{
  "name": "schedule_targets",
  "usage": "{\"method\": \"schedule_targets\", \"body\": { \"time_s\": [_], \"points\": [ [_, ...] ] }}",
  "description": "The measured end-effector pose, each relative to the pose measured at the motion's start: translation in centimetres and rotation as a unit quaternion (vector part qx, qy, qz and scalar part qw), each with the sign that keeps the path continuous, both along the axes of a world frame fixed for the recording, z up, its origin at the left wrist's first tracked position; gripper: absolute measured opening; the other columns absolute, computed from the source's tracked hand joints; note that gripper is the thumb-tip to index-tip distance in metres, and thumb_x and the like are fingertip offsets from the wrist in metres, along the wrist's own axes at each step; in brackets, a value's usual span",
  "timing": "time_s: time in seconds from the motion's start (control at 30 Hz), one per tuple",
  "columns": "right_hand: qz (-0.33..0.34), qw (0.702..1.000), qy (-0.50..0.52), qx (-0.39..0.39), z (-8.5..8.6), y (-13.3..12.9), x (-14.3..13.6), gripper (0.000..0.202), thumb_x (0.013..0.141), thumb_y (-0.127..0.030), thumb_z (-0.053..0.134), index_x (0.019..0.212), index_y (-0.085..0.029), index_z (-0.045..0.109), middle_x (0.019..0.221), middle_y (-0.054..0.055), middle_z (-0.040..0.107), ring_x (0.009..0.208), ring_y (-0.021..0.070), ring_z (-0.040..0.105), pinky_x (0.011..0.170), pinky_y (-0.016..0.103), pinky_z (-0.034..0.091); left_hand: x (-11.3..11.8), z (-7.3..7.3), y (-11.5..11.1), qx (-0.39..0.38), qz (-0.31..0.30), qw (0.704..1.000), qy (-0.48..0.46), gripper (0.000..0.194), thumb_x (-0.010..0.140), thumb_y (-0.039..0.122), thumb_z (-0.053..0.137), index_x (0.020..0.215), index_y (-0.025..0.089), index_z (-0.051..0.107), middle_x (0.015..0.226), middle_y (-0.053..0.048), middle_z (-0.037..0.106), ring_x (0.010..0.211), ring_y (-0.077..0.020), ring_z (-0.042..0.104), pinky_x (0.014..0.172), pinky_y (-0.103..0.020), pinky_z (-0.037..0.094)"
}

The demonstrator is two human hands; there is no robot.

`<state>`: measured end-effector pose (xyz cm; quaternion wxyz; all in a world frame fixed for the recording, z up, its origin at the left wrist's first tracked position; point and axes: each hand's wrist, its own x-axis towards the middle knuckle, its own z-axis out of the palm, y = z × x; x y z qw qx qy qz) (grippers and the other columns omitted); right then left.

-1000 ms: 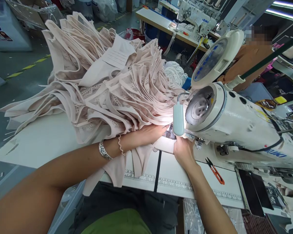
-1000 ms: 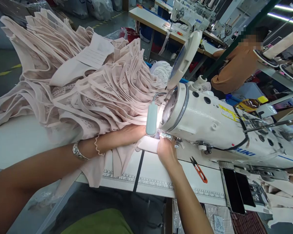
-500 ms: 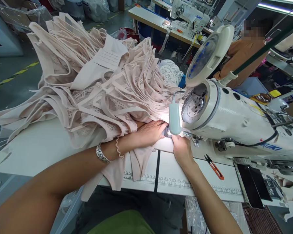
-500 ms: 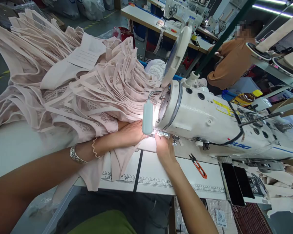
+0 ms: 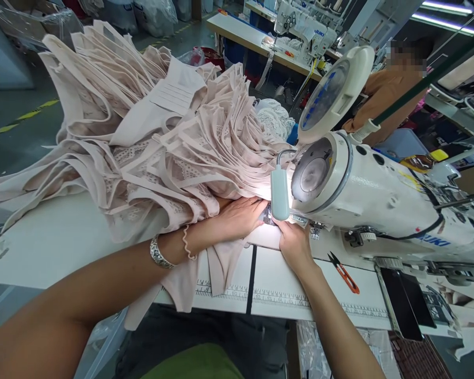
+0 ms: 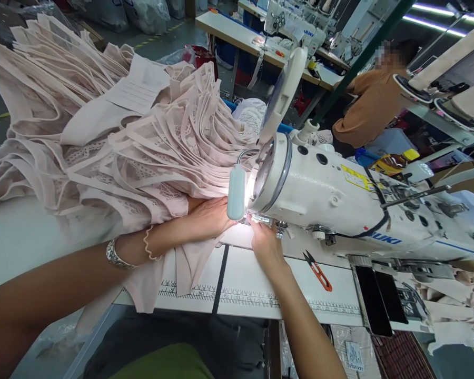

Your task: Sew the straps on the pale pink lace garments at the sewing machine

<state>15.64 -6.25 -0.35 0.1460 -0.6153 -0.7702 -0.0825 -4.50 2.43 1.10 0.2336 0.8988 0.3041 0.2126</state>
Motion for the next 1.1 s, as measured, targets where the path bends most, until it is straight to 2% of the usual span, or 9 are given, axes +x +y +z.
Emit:
{"method": "schedule_targets", "body": {
  "time_s": [0.23,0.4,0.53,0.67,0.77,0.93,1.1],
  "points": [
    [-0.029,0.998,-0.007,-0.047,0.6,-0.2,-0.9,0.057,0.082,0.0,0.039,0.126,-0.022,0.066,0.097,0.012,0.073,0.099,0.0297,0.063,0.093,0.044,0.043,0.0,0.7,-0.2,-0.002,0.001,1.0,-0.011,0.025,0.1,0.037,0.044,0.113,0.019,0.054,0.123,-0.009,0.06,0.111,-0.0248,0.058,0.095,-0.036,0.048],
    [-0.029,0.998,-0.05,-0.04,0.6,-0.1,-1.0,0.056,0.083,0.0,0.038,0.126,-0.019,0.068,0.083,0.011,0.07,0.079,0.0253,0.061,0.092,0.042,0.04,0.2,0.4,-0.1,0.001,0.002,1.0,-0.026,0.026,0.1,0.039,0.042,0.114,0.019,0.053,0.129,-0.009,0.058,0.109,-0.025,0.059,0.092,-0.035,0.049],
    [-0.041,0.992,-0.091,-0.082,1.1,-0.1,-1.5,0.057,0.085,-0.002,0.037,0.132,-0.019,0.064,0.08,0.009,0.068,0.072,0.0221,0.057,0.091,0.042,0.04,0.1,-0.1,0.0,0.012,0.001,1.0,-0.02,0.028,0.1,0.036,0.042,0.12,0.018,0.05,0.13,-0.011,0.055,0.111,-0.0252,0.058,0.094,-0.036,0.048],
    [-0.074,0.981,-0.116,-0.138,2.1,-0.1,-2.2,0.06,0.086,-0.001,0.036,0.139,-0.02,0.059,0.082,0.01,0.068,0.075,0.0223,0.058,0.092,0.043,0.039,0.0,-0.7,0.1,0.014,-0.008,1.0,-0.001,0.031,0.099,0.034,0.043,0.124,0.017,0.047,0.13,-0.011,0.055,0.12,-0.0268,0.053,0.102,-0.038,0.044],
    [-0.08,0.978,-0.116,-0.152,2.6,0.0,-2.5,0.061,0.087,-0.001,0.037,0.14,-0.021,0.057,0.086,0.011,0.069,0.081,0.0239,0.059,0.093,0.043,0.039,0.0,-0.9,0.0,0.015,-0.006,1.0,0.004,0.03,0.098,0.033,0.045,0.123,0.017,0.046,0.128,-0.011,0.056,0.119,-0.0271,0.053,0.102,-0.039,0.044],
    [-0.088,0.977,-0.104,-0.163,2.5,0.0,-2.6,0.062,0.086,-0.002,0.035,0.142,-0.021,0.055,0.091,0.011,0.07,0.084,0.025,0.061,0.093,0.044,0.04,0.0,-0.9,-0.3,0.024,0.006,1.0,0.0,0.025,0.098,0.031,0.045,0.119,0.017,0.048,0.125,-0.011,0.057,0.117,-0.0265,0.054,0.1,-0.038,0.045],
    [-0.083,0.981,-0.078,-0.155,2.3,0.0,-2.3,0.063,0.084,-0.002,0.035,0.141,-0.021,0.056,0.092,0.012,0.071,0.086,0.0255,0.061,0.093,0.043,0.04,0.0,-0.7,-0.1,0.028,0.0,1.0,0.004,0.029,0.098,0.032,0.046,0.123,0.017,0.047,0.128,-0.011,0.056,0.117,-0.0254,0.053,0.097,-0.036,0.045]
  ]
}}
